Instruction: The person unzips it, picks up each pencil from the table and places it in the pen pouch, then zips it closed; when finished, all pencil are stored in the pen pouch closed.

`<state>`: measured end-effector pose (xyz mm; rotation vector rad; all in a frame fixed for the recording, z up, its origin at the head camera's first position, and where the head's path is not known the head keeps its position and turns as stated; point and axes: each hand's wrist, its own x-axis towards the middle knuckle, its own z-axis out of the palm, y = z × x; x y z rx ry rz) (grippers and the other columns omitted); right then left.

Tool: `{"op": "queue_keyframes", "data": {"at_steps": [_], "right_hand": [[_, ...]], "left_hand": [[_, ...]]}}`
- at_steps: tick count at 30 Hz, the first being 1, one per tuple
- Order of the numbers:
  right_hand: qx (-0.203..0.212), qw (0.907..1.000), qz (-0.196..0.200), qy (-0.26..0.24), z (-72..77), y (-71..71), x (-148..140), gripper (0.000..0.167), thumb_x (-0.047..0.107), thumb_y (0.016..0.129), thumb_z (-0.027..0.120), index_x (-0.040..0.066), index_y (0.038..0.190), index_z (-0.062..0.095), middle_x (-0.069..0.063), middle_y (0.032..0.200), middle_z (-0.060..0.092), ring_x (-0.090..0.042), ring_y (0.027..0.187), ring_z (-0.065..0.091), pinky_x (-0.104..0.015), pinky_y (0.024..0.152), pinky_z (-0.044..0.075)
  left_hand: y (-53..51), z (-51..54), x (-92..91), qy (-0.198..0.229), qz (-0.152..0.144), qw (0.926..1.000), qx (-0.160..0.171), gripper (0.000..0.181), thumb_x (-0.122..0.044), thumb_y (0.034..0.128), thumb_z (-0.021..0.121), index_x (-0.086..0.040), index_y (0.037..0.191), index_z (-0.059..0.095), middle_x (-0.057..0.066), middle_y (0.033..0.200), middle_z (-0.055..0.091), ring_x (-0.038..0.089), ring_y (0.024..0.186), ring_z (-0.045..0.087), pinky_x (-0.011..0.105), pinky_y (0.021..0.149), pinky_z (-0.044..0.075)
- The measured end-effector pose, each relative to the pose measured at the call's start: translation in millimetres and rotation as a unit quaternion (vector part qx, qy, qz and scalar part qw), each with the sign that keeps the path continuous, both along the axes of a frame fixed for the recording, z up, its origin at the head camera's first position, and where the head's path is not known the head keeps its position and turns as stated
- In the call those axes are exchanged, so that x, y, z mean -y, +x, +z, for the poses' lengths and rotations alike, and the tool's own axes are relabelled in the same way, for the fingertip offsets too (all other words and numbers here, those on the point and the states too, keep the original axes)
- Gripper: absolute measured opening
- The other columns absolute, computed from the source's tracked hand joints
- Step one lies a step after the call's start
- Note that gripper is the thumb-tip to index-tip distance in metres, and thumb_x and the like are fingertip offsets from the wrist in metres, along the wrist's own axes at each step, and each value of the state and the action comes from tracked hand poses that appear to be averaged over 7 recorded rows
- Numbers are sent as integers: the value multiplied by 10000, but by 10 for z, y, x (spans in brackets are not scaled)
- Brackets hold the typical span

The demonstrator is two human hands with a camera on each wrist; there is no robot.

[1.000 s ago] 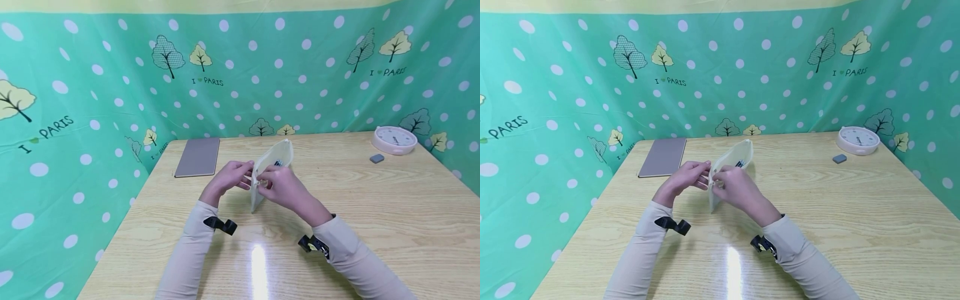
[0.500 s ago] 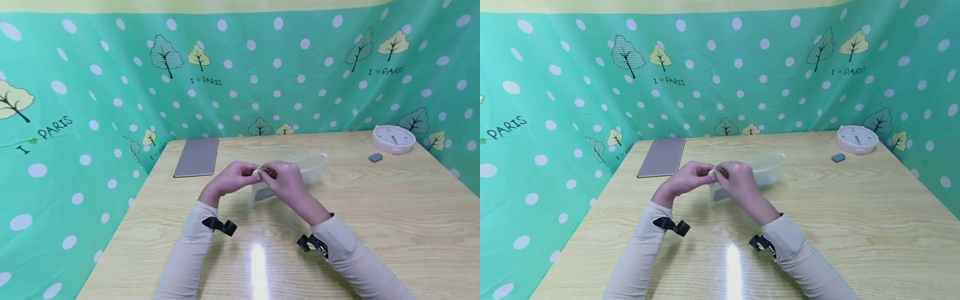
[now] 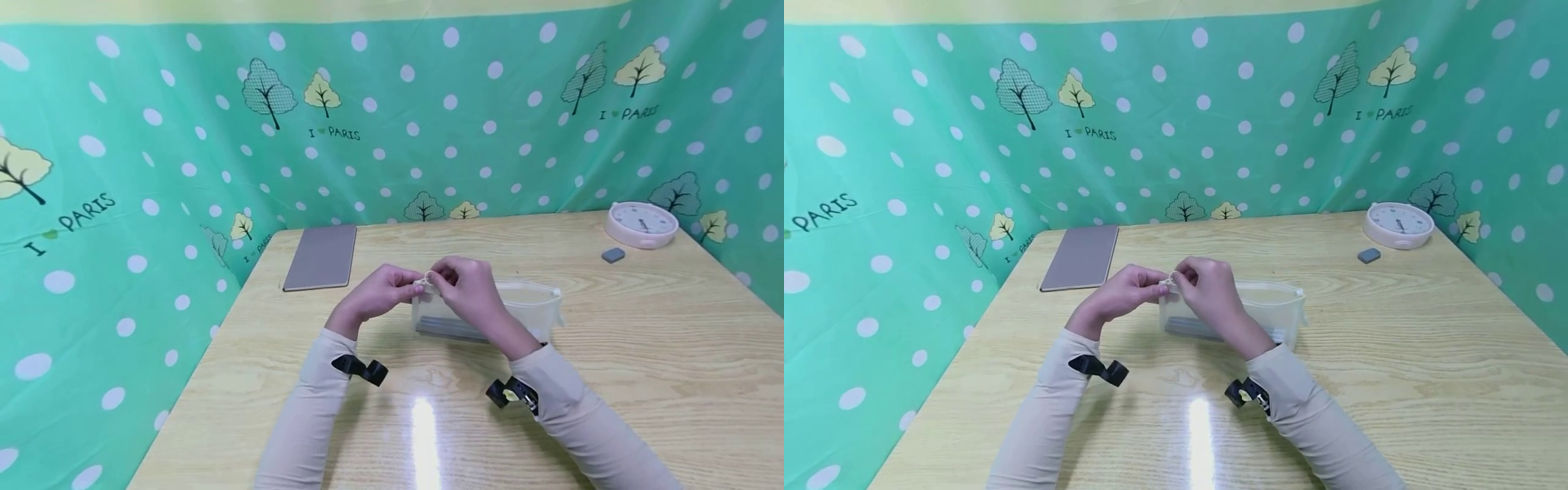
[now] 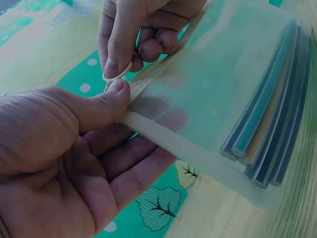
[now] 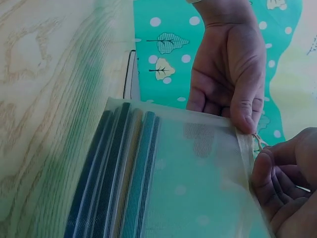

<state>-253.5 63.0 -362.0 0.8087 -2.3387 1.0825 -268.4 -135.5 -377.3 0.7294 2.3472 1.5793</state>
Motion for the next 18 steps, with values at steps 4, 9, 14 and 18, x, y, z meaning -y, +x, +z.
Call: {"op": "queue_keyframes", "data": {"at_steps": [4, 9, 14, 18], "right_hand": [[200, 9997, -79, 130, -10, -30, -23, 48, -13, 904, 737, -47, 879, 760, -126, 762, 745, -194, 629, 666, -247, 565, 556], [386, 9986, -289, 232, 19, -71, -90, 54, -8, 900, 733, -40, 868, 763, -128, 760, 742, -210, 640, 664, -273, 577, 555], [656, 9966, -328, 370, 55, -107, -159, 70, 16, 907, 730, -34, 876, 768, -128, 779, 744, -219, 666, 671, -299, 605, 573], [770, 9953, -403, 428, 70, -155, -256, 74, 7, 913, 718, -44, 891, 768, -139, 791, 744, -235, 687, 680, -313, 630, 583]], "left_hand": [[-2, -15, 0, -15, 12, 10000, 71, 302, -39, 1058, 550, 94, 1307, 656, 214, 1174, 738, 210, 1060, 705, 351, 971, 596], [-17, 1, 31, 10, 172, 9997, 166, 305, -33, 1062, 534, 114, 1306, 644, 235, 1173, 729, 175, 993, 700, 345, 937, 608], [-45, -10, 73, 57, 233, 9994, 240, 307, -31, 1071, 510, 128, 1305, 632, 257, 1173, 718, 230, 1007, 719, 364, 922, 618], [-45, -26, 136, -16, 676, 9976, 177, 283, -33, 1076, 505, 123, 1260, 651, 256, 1121, 721, 268, 974, 734, 374, 887, 632]]}}
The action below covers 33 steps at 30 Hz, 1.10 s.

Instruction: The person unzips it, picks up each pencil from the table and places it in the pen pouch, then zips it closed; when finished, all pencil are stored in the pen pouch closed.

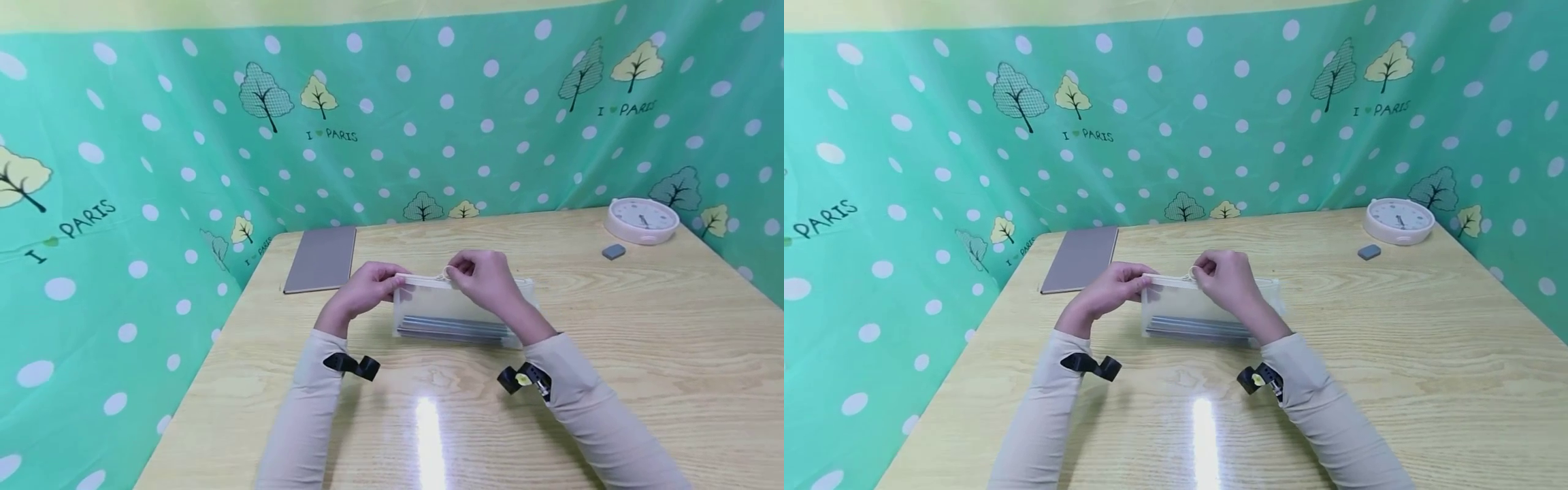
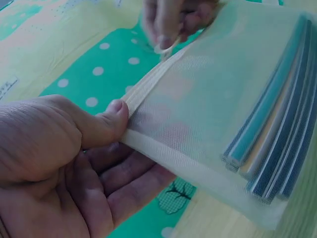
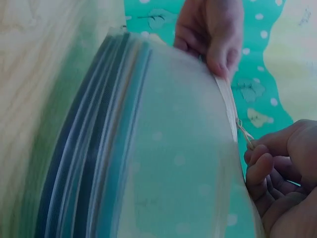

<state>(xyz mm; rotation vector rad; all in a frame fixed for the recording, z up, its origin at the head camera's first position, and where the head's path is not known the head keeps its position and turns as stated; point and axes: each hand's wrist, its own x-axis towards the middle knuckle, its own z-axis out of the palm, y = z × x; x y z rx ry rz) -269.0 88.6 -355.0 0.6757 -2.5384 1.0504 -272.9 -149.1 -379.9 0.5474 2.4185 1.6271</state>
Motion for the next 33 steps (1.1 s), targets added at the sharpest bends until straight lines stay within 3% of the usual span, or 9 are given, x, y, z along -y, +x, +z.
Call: {"op": "queue_keyframes", "data": {"at_steps": [3, 10, 17, 24, 33], "right_hand": [[68, 9999, -86, 46, 27, -40, -81, 75, 2, 914, 713, -44, 893, 768, -137, 789, 740, -240, 693, 676, -309, 636, 569], [348, 9992, 9, 207, 83, -88, -213, 102, 34, 924, 701, -38, 911, 772, -124, 795, 736, -225, 710, 664, -290, 645, 547], [478, 9980, -90, 396, 119, -127, -355, 121, 39, 928, 665, -18, 903, 768, -99, 783, 717, -206, 704, 637, -288, 657, 529], [725, 9949, 345, 616, 126, -135, -340, 182, 64, 976, 629, -22, 1082, 749, -76, 795, 694, -161, 623, 591, -287, 573, 512], [808, 9937, 280, 728, 100, -116, -331, 156, 77, 947, 699, -25, 1041, 770, -79, 802, 717, -168, 631, 652, -288, 597, 545]], "left_hand": [[-5, 17, 46, -44, 242, 9997, -6, 275, -37, 1078, 503, 121, 1245, 654, 249, 1093, 723, 261, 945, 736, 378, 881, 634], [12, 58, 93, -22, 319, 9994, 126, 277, -49, 1078, 511, 134, 1241, 640, 248, 1063, 721, 190, 890, 717, 398, 884, 633], [18, 66, 195, -135, 772, 9968, 153, 273, -46, 1082, 497, 122, 1251, 632, 245, 1062, 720, 213, 906, 719, 397, 881, 632], [-12, 62, 177, -290, 611, 9974, 240, 287, -87, 1080, 524, 96, 1273, 632, 220, 1058, 723, 237, 947, 711, 407, 901, 624], [-3, 29, 166, -556, 626, 9965, -21, 223, -47, 1037, 592, 83, 1197, 679, 182, 984, 730, 204, 893, 694, 479, 896, 612]]}}
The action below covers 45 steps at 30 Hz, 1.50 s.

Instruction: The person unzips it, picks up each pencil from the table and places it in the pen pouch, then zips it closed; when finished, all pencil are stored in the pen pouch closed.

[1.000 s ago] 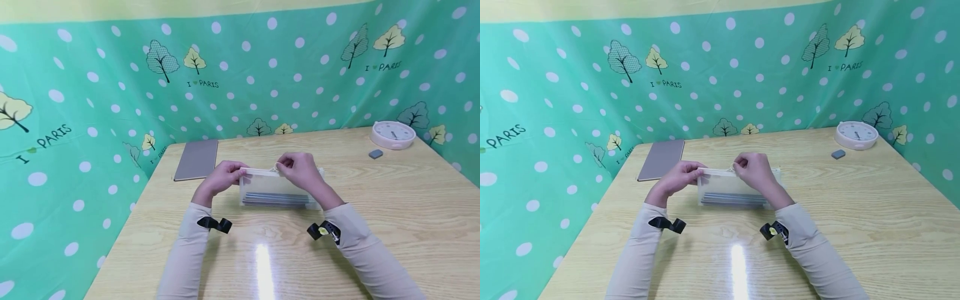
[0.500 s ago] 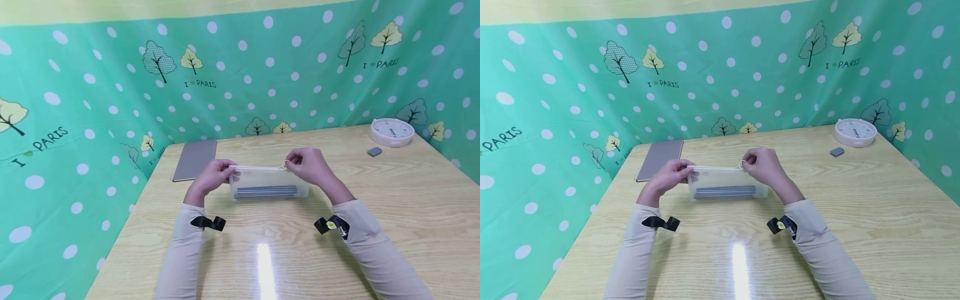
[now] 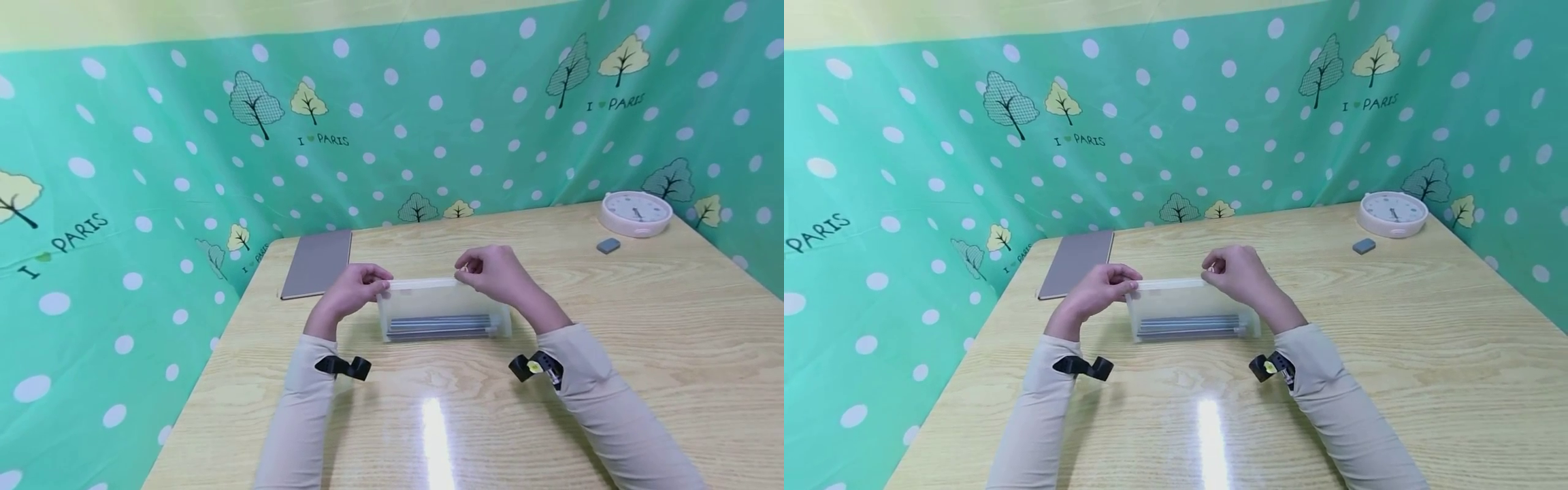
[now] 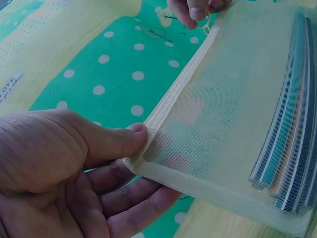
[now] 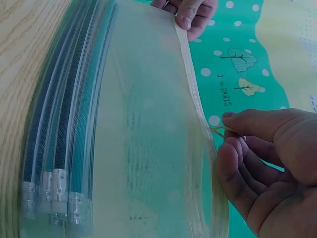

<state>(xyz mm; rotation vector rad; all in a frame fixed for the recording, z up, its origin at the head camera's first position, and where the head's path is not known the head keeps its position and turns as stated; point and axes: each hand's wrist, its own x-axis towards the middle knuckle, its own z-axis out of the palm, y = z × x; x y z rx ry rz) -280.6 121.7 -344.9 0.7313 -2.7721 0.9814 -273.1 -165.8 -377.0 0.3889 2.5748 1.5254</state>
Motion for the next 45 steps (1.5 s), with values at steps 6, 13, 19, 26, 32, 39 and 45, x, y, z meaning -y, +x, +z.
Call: {"op": "queue_keyframes", "data": {"at_steps": [6, 13, 19, 26, 32, 39, 45], "right_hand": [[48, 9994, -238, 252, 48, -22, -77, 185, 75, 945, 687, -10, 1068, 796, -104, 872, 770, -195, 703, 680, -312, 641, 552], [104, 9978, -429, 498, 146, -37, -222, 164, 64, 948, 702, -10, 1058, 799, -127, 906, 775, -204, 750, 667, -317, 649, 543], [349, 9981, -92, 497, 186, -65, -260, 172, 91, 912, 771, -21, 1042, 795, -57, 804, 731, -157, 681, 627, -283, 610, 515], [425, 9981, -335, 301, 175, -93, -321, 185, 89, 903, 733, -21, 1038, 796, -68, 817, 731, -155, 689, 611, -276, 608, 516], [855, 9952, -467, 49, 154, -129, -458, 221, 93, 916, 745, -44, 1087, 777, -142, 927, 771, -167, 665, 638, -290, 595, 554], [1084, 9931, -445, 98, 172, -139, -486, 248, 125, 924, 750, -43, 1105, 770, -161, 982, 773, -168, 699, 657, -293, 613, 567], [1182, 9912, -552, 208, 200, -115, -515, 245, 116, 923, 743, -51, 1101, 765, -147, 947, 767, -194, 699, 660, -292, 606, 553]], "left_hand": [[0, -13, -20, -55, 137, 9999, 2, 222, -36, 1038, 593, 80, 1197, 693, 194, 992, 734, 230, 900, 705, 416, 851, 634], [-23, -25, 6, -196, 441, 9988, -82, 212, -23, 1039, 581, 84, 1182, 695, 207, 998, 723, 272, 911, 702, 445, 855, 630], [-50, -9, 3, -265, 414, 9987, -126, 210, -28, 1040, 579, 81, 1179, 693, 207, 998, 724, 276, 911, 702, 392, 830, 631], [-30, -25, 28, -241, 492, 9985, -56, 204, -14, 1036, 580, 92, 1170, 691, 210, 997, 725, 272, 904, 707, 388, 823, 635], [-18, -42, 45, -295, 542, 9981, -70, 197, -2, 1031, 580, 91, 1162, 694, 213, 1000, 731, 265, 894, 717, 362, 804, 635], [-21, -48, 64, -230, 566, 9981, 27, 199, -1, 1034, 575, 96, 1167, 687, 213, 999, 722, 261, 899, 712, 381, 820, 640], [-26, -50, 71, -258, 527, 9983, 38, 199, -4, 1032, 580, 96, 1163, 690, 207, 982, 726, 239, 876, 710, 391, 816, 642]]}}
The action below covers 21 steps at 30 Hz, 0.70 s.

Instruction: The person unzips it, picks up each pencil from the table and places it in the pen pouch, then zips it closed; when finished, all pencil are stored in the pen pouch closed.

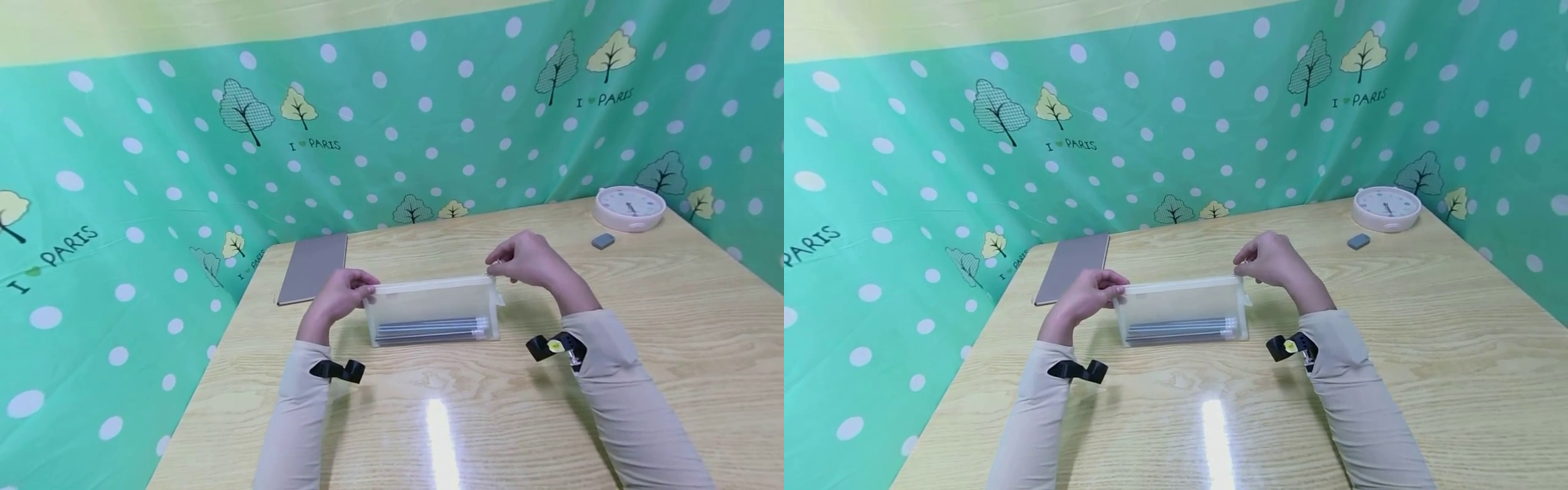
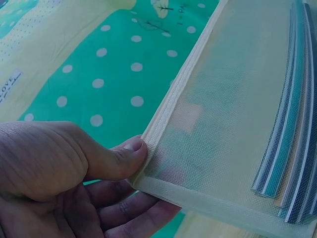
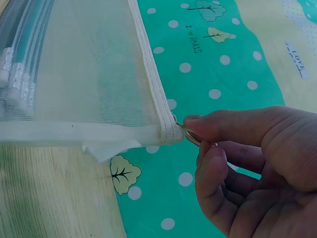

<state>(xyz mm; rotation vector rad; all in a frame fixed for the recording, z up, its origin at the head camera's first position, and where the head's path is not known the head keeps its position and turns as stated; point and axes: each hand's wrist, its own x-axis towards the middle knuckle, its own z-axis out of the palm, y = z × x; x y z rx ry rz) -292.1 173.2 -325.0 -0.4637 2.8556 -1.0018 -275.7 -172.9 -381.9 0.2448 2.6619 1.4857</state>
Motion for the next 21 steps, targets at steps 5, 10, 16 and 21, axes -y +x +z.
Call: {"op": "queue_keyframes", "data": {"at_steps": [5, 10, 16, 21], "right_hand": [[154, 9998, 64, 107, 15, 4, 11, 243, 113, 921, 739, -49, 1102, 764, -130, 930, 759, -174, 663, 629, -294, 601, 536], [435, 9977, 321, 412, -5, 2, -21, 238, 125, 917, 750, -43, 1084, 764, -112, 896, 743, -166, 633, 615, -298, 590, 511], [617, 9948, 561, 583, -28, -3, -59, 213, 100, 890, 763, -43, 1048, 771, -77, 810, 720, -123, 564, 586, -291, 596, 515], [995, 9909, 684, 602, -34, -11, -139, 252, 79, 883, 766, -78, 1080, 753, -28, 746, 688, -104, 548, 564, -278, 606, 534]], "left_hand": [[11, -2, 12, -22, -77, 9999, 140, 201, 2, 1031, 577, 101, 1168, 685, 206, 992, 721, 236, 877, 701, 381, 807, 645], [22, -18, 6, -212, -533, 9977, 367, 198, 21, 1016, 593, 105, 1171, 684, 187, 973, 715, 209, 838, 689, 392, 794, 652], [35, -25, -16, -277, -798, 9946, 596, 203, 38, 1003, 602, 122, 1170, 682, 183, 953, 711, 194, 808, 690, 383, 777, 655], [31, -44, -47, -297, -735, 9934, 835, 180, 34, 992, 624, 110, 1138, 696, 180, 960, 723, 194, 788, 704, 378, 753, 657]]}}
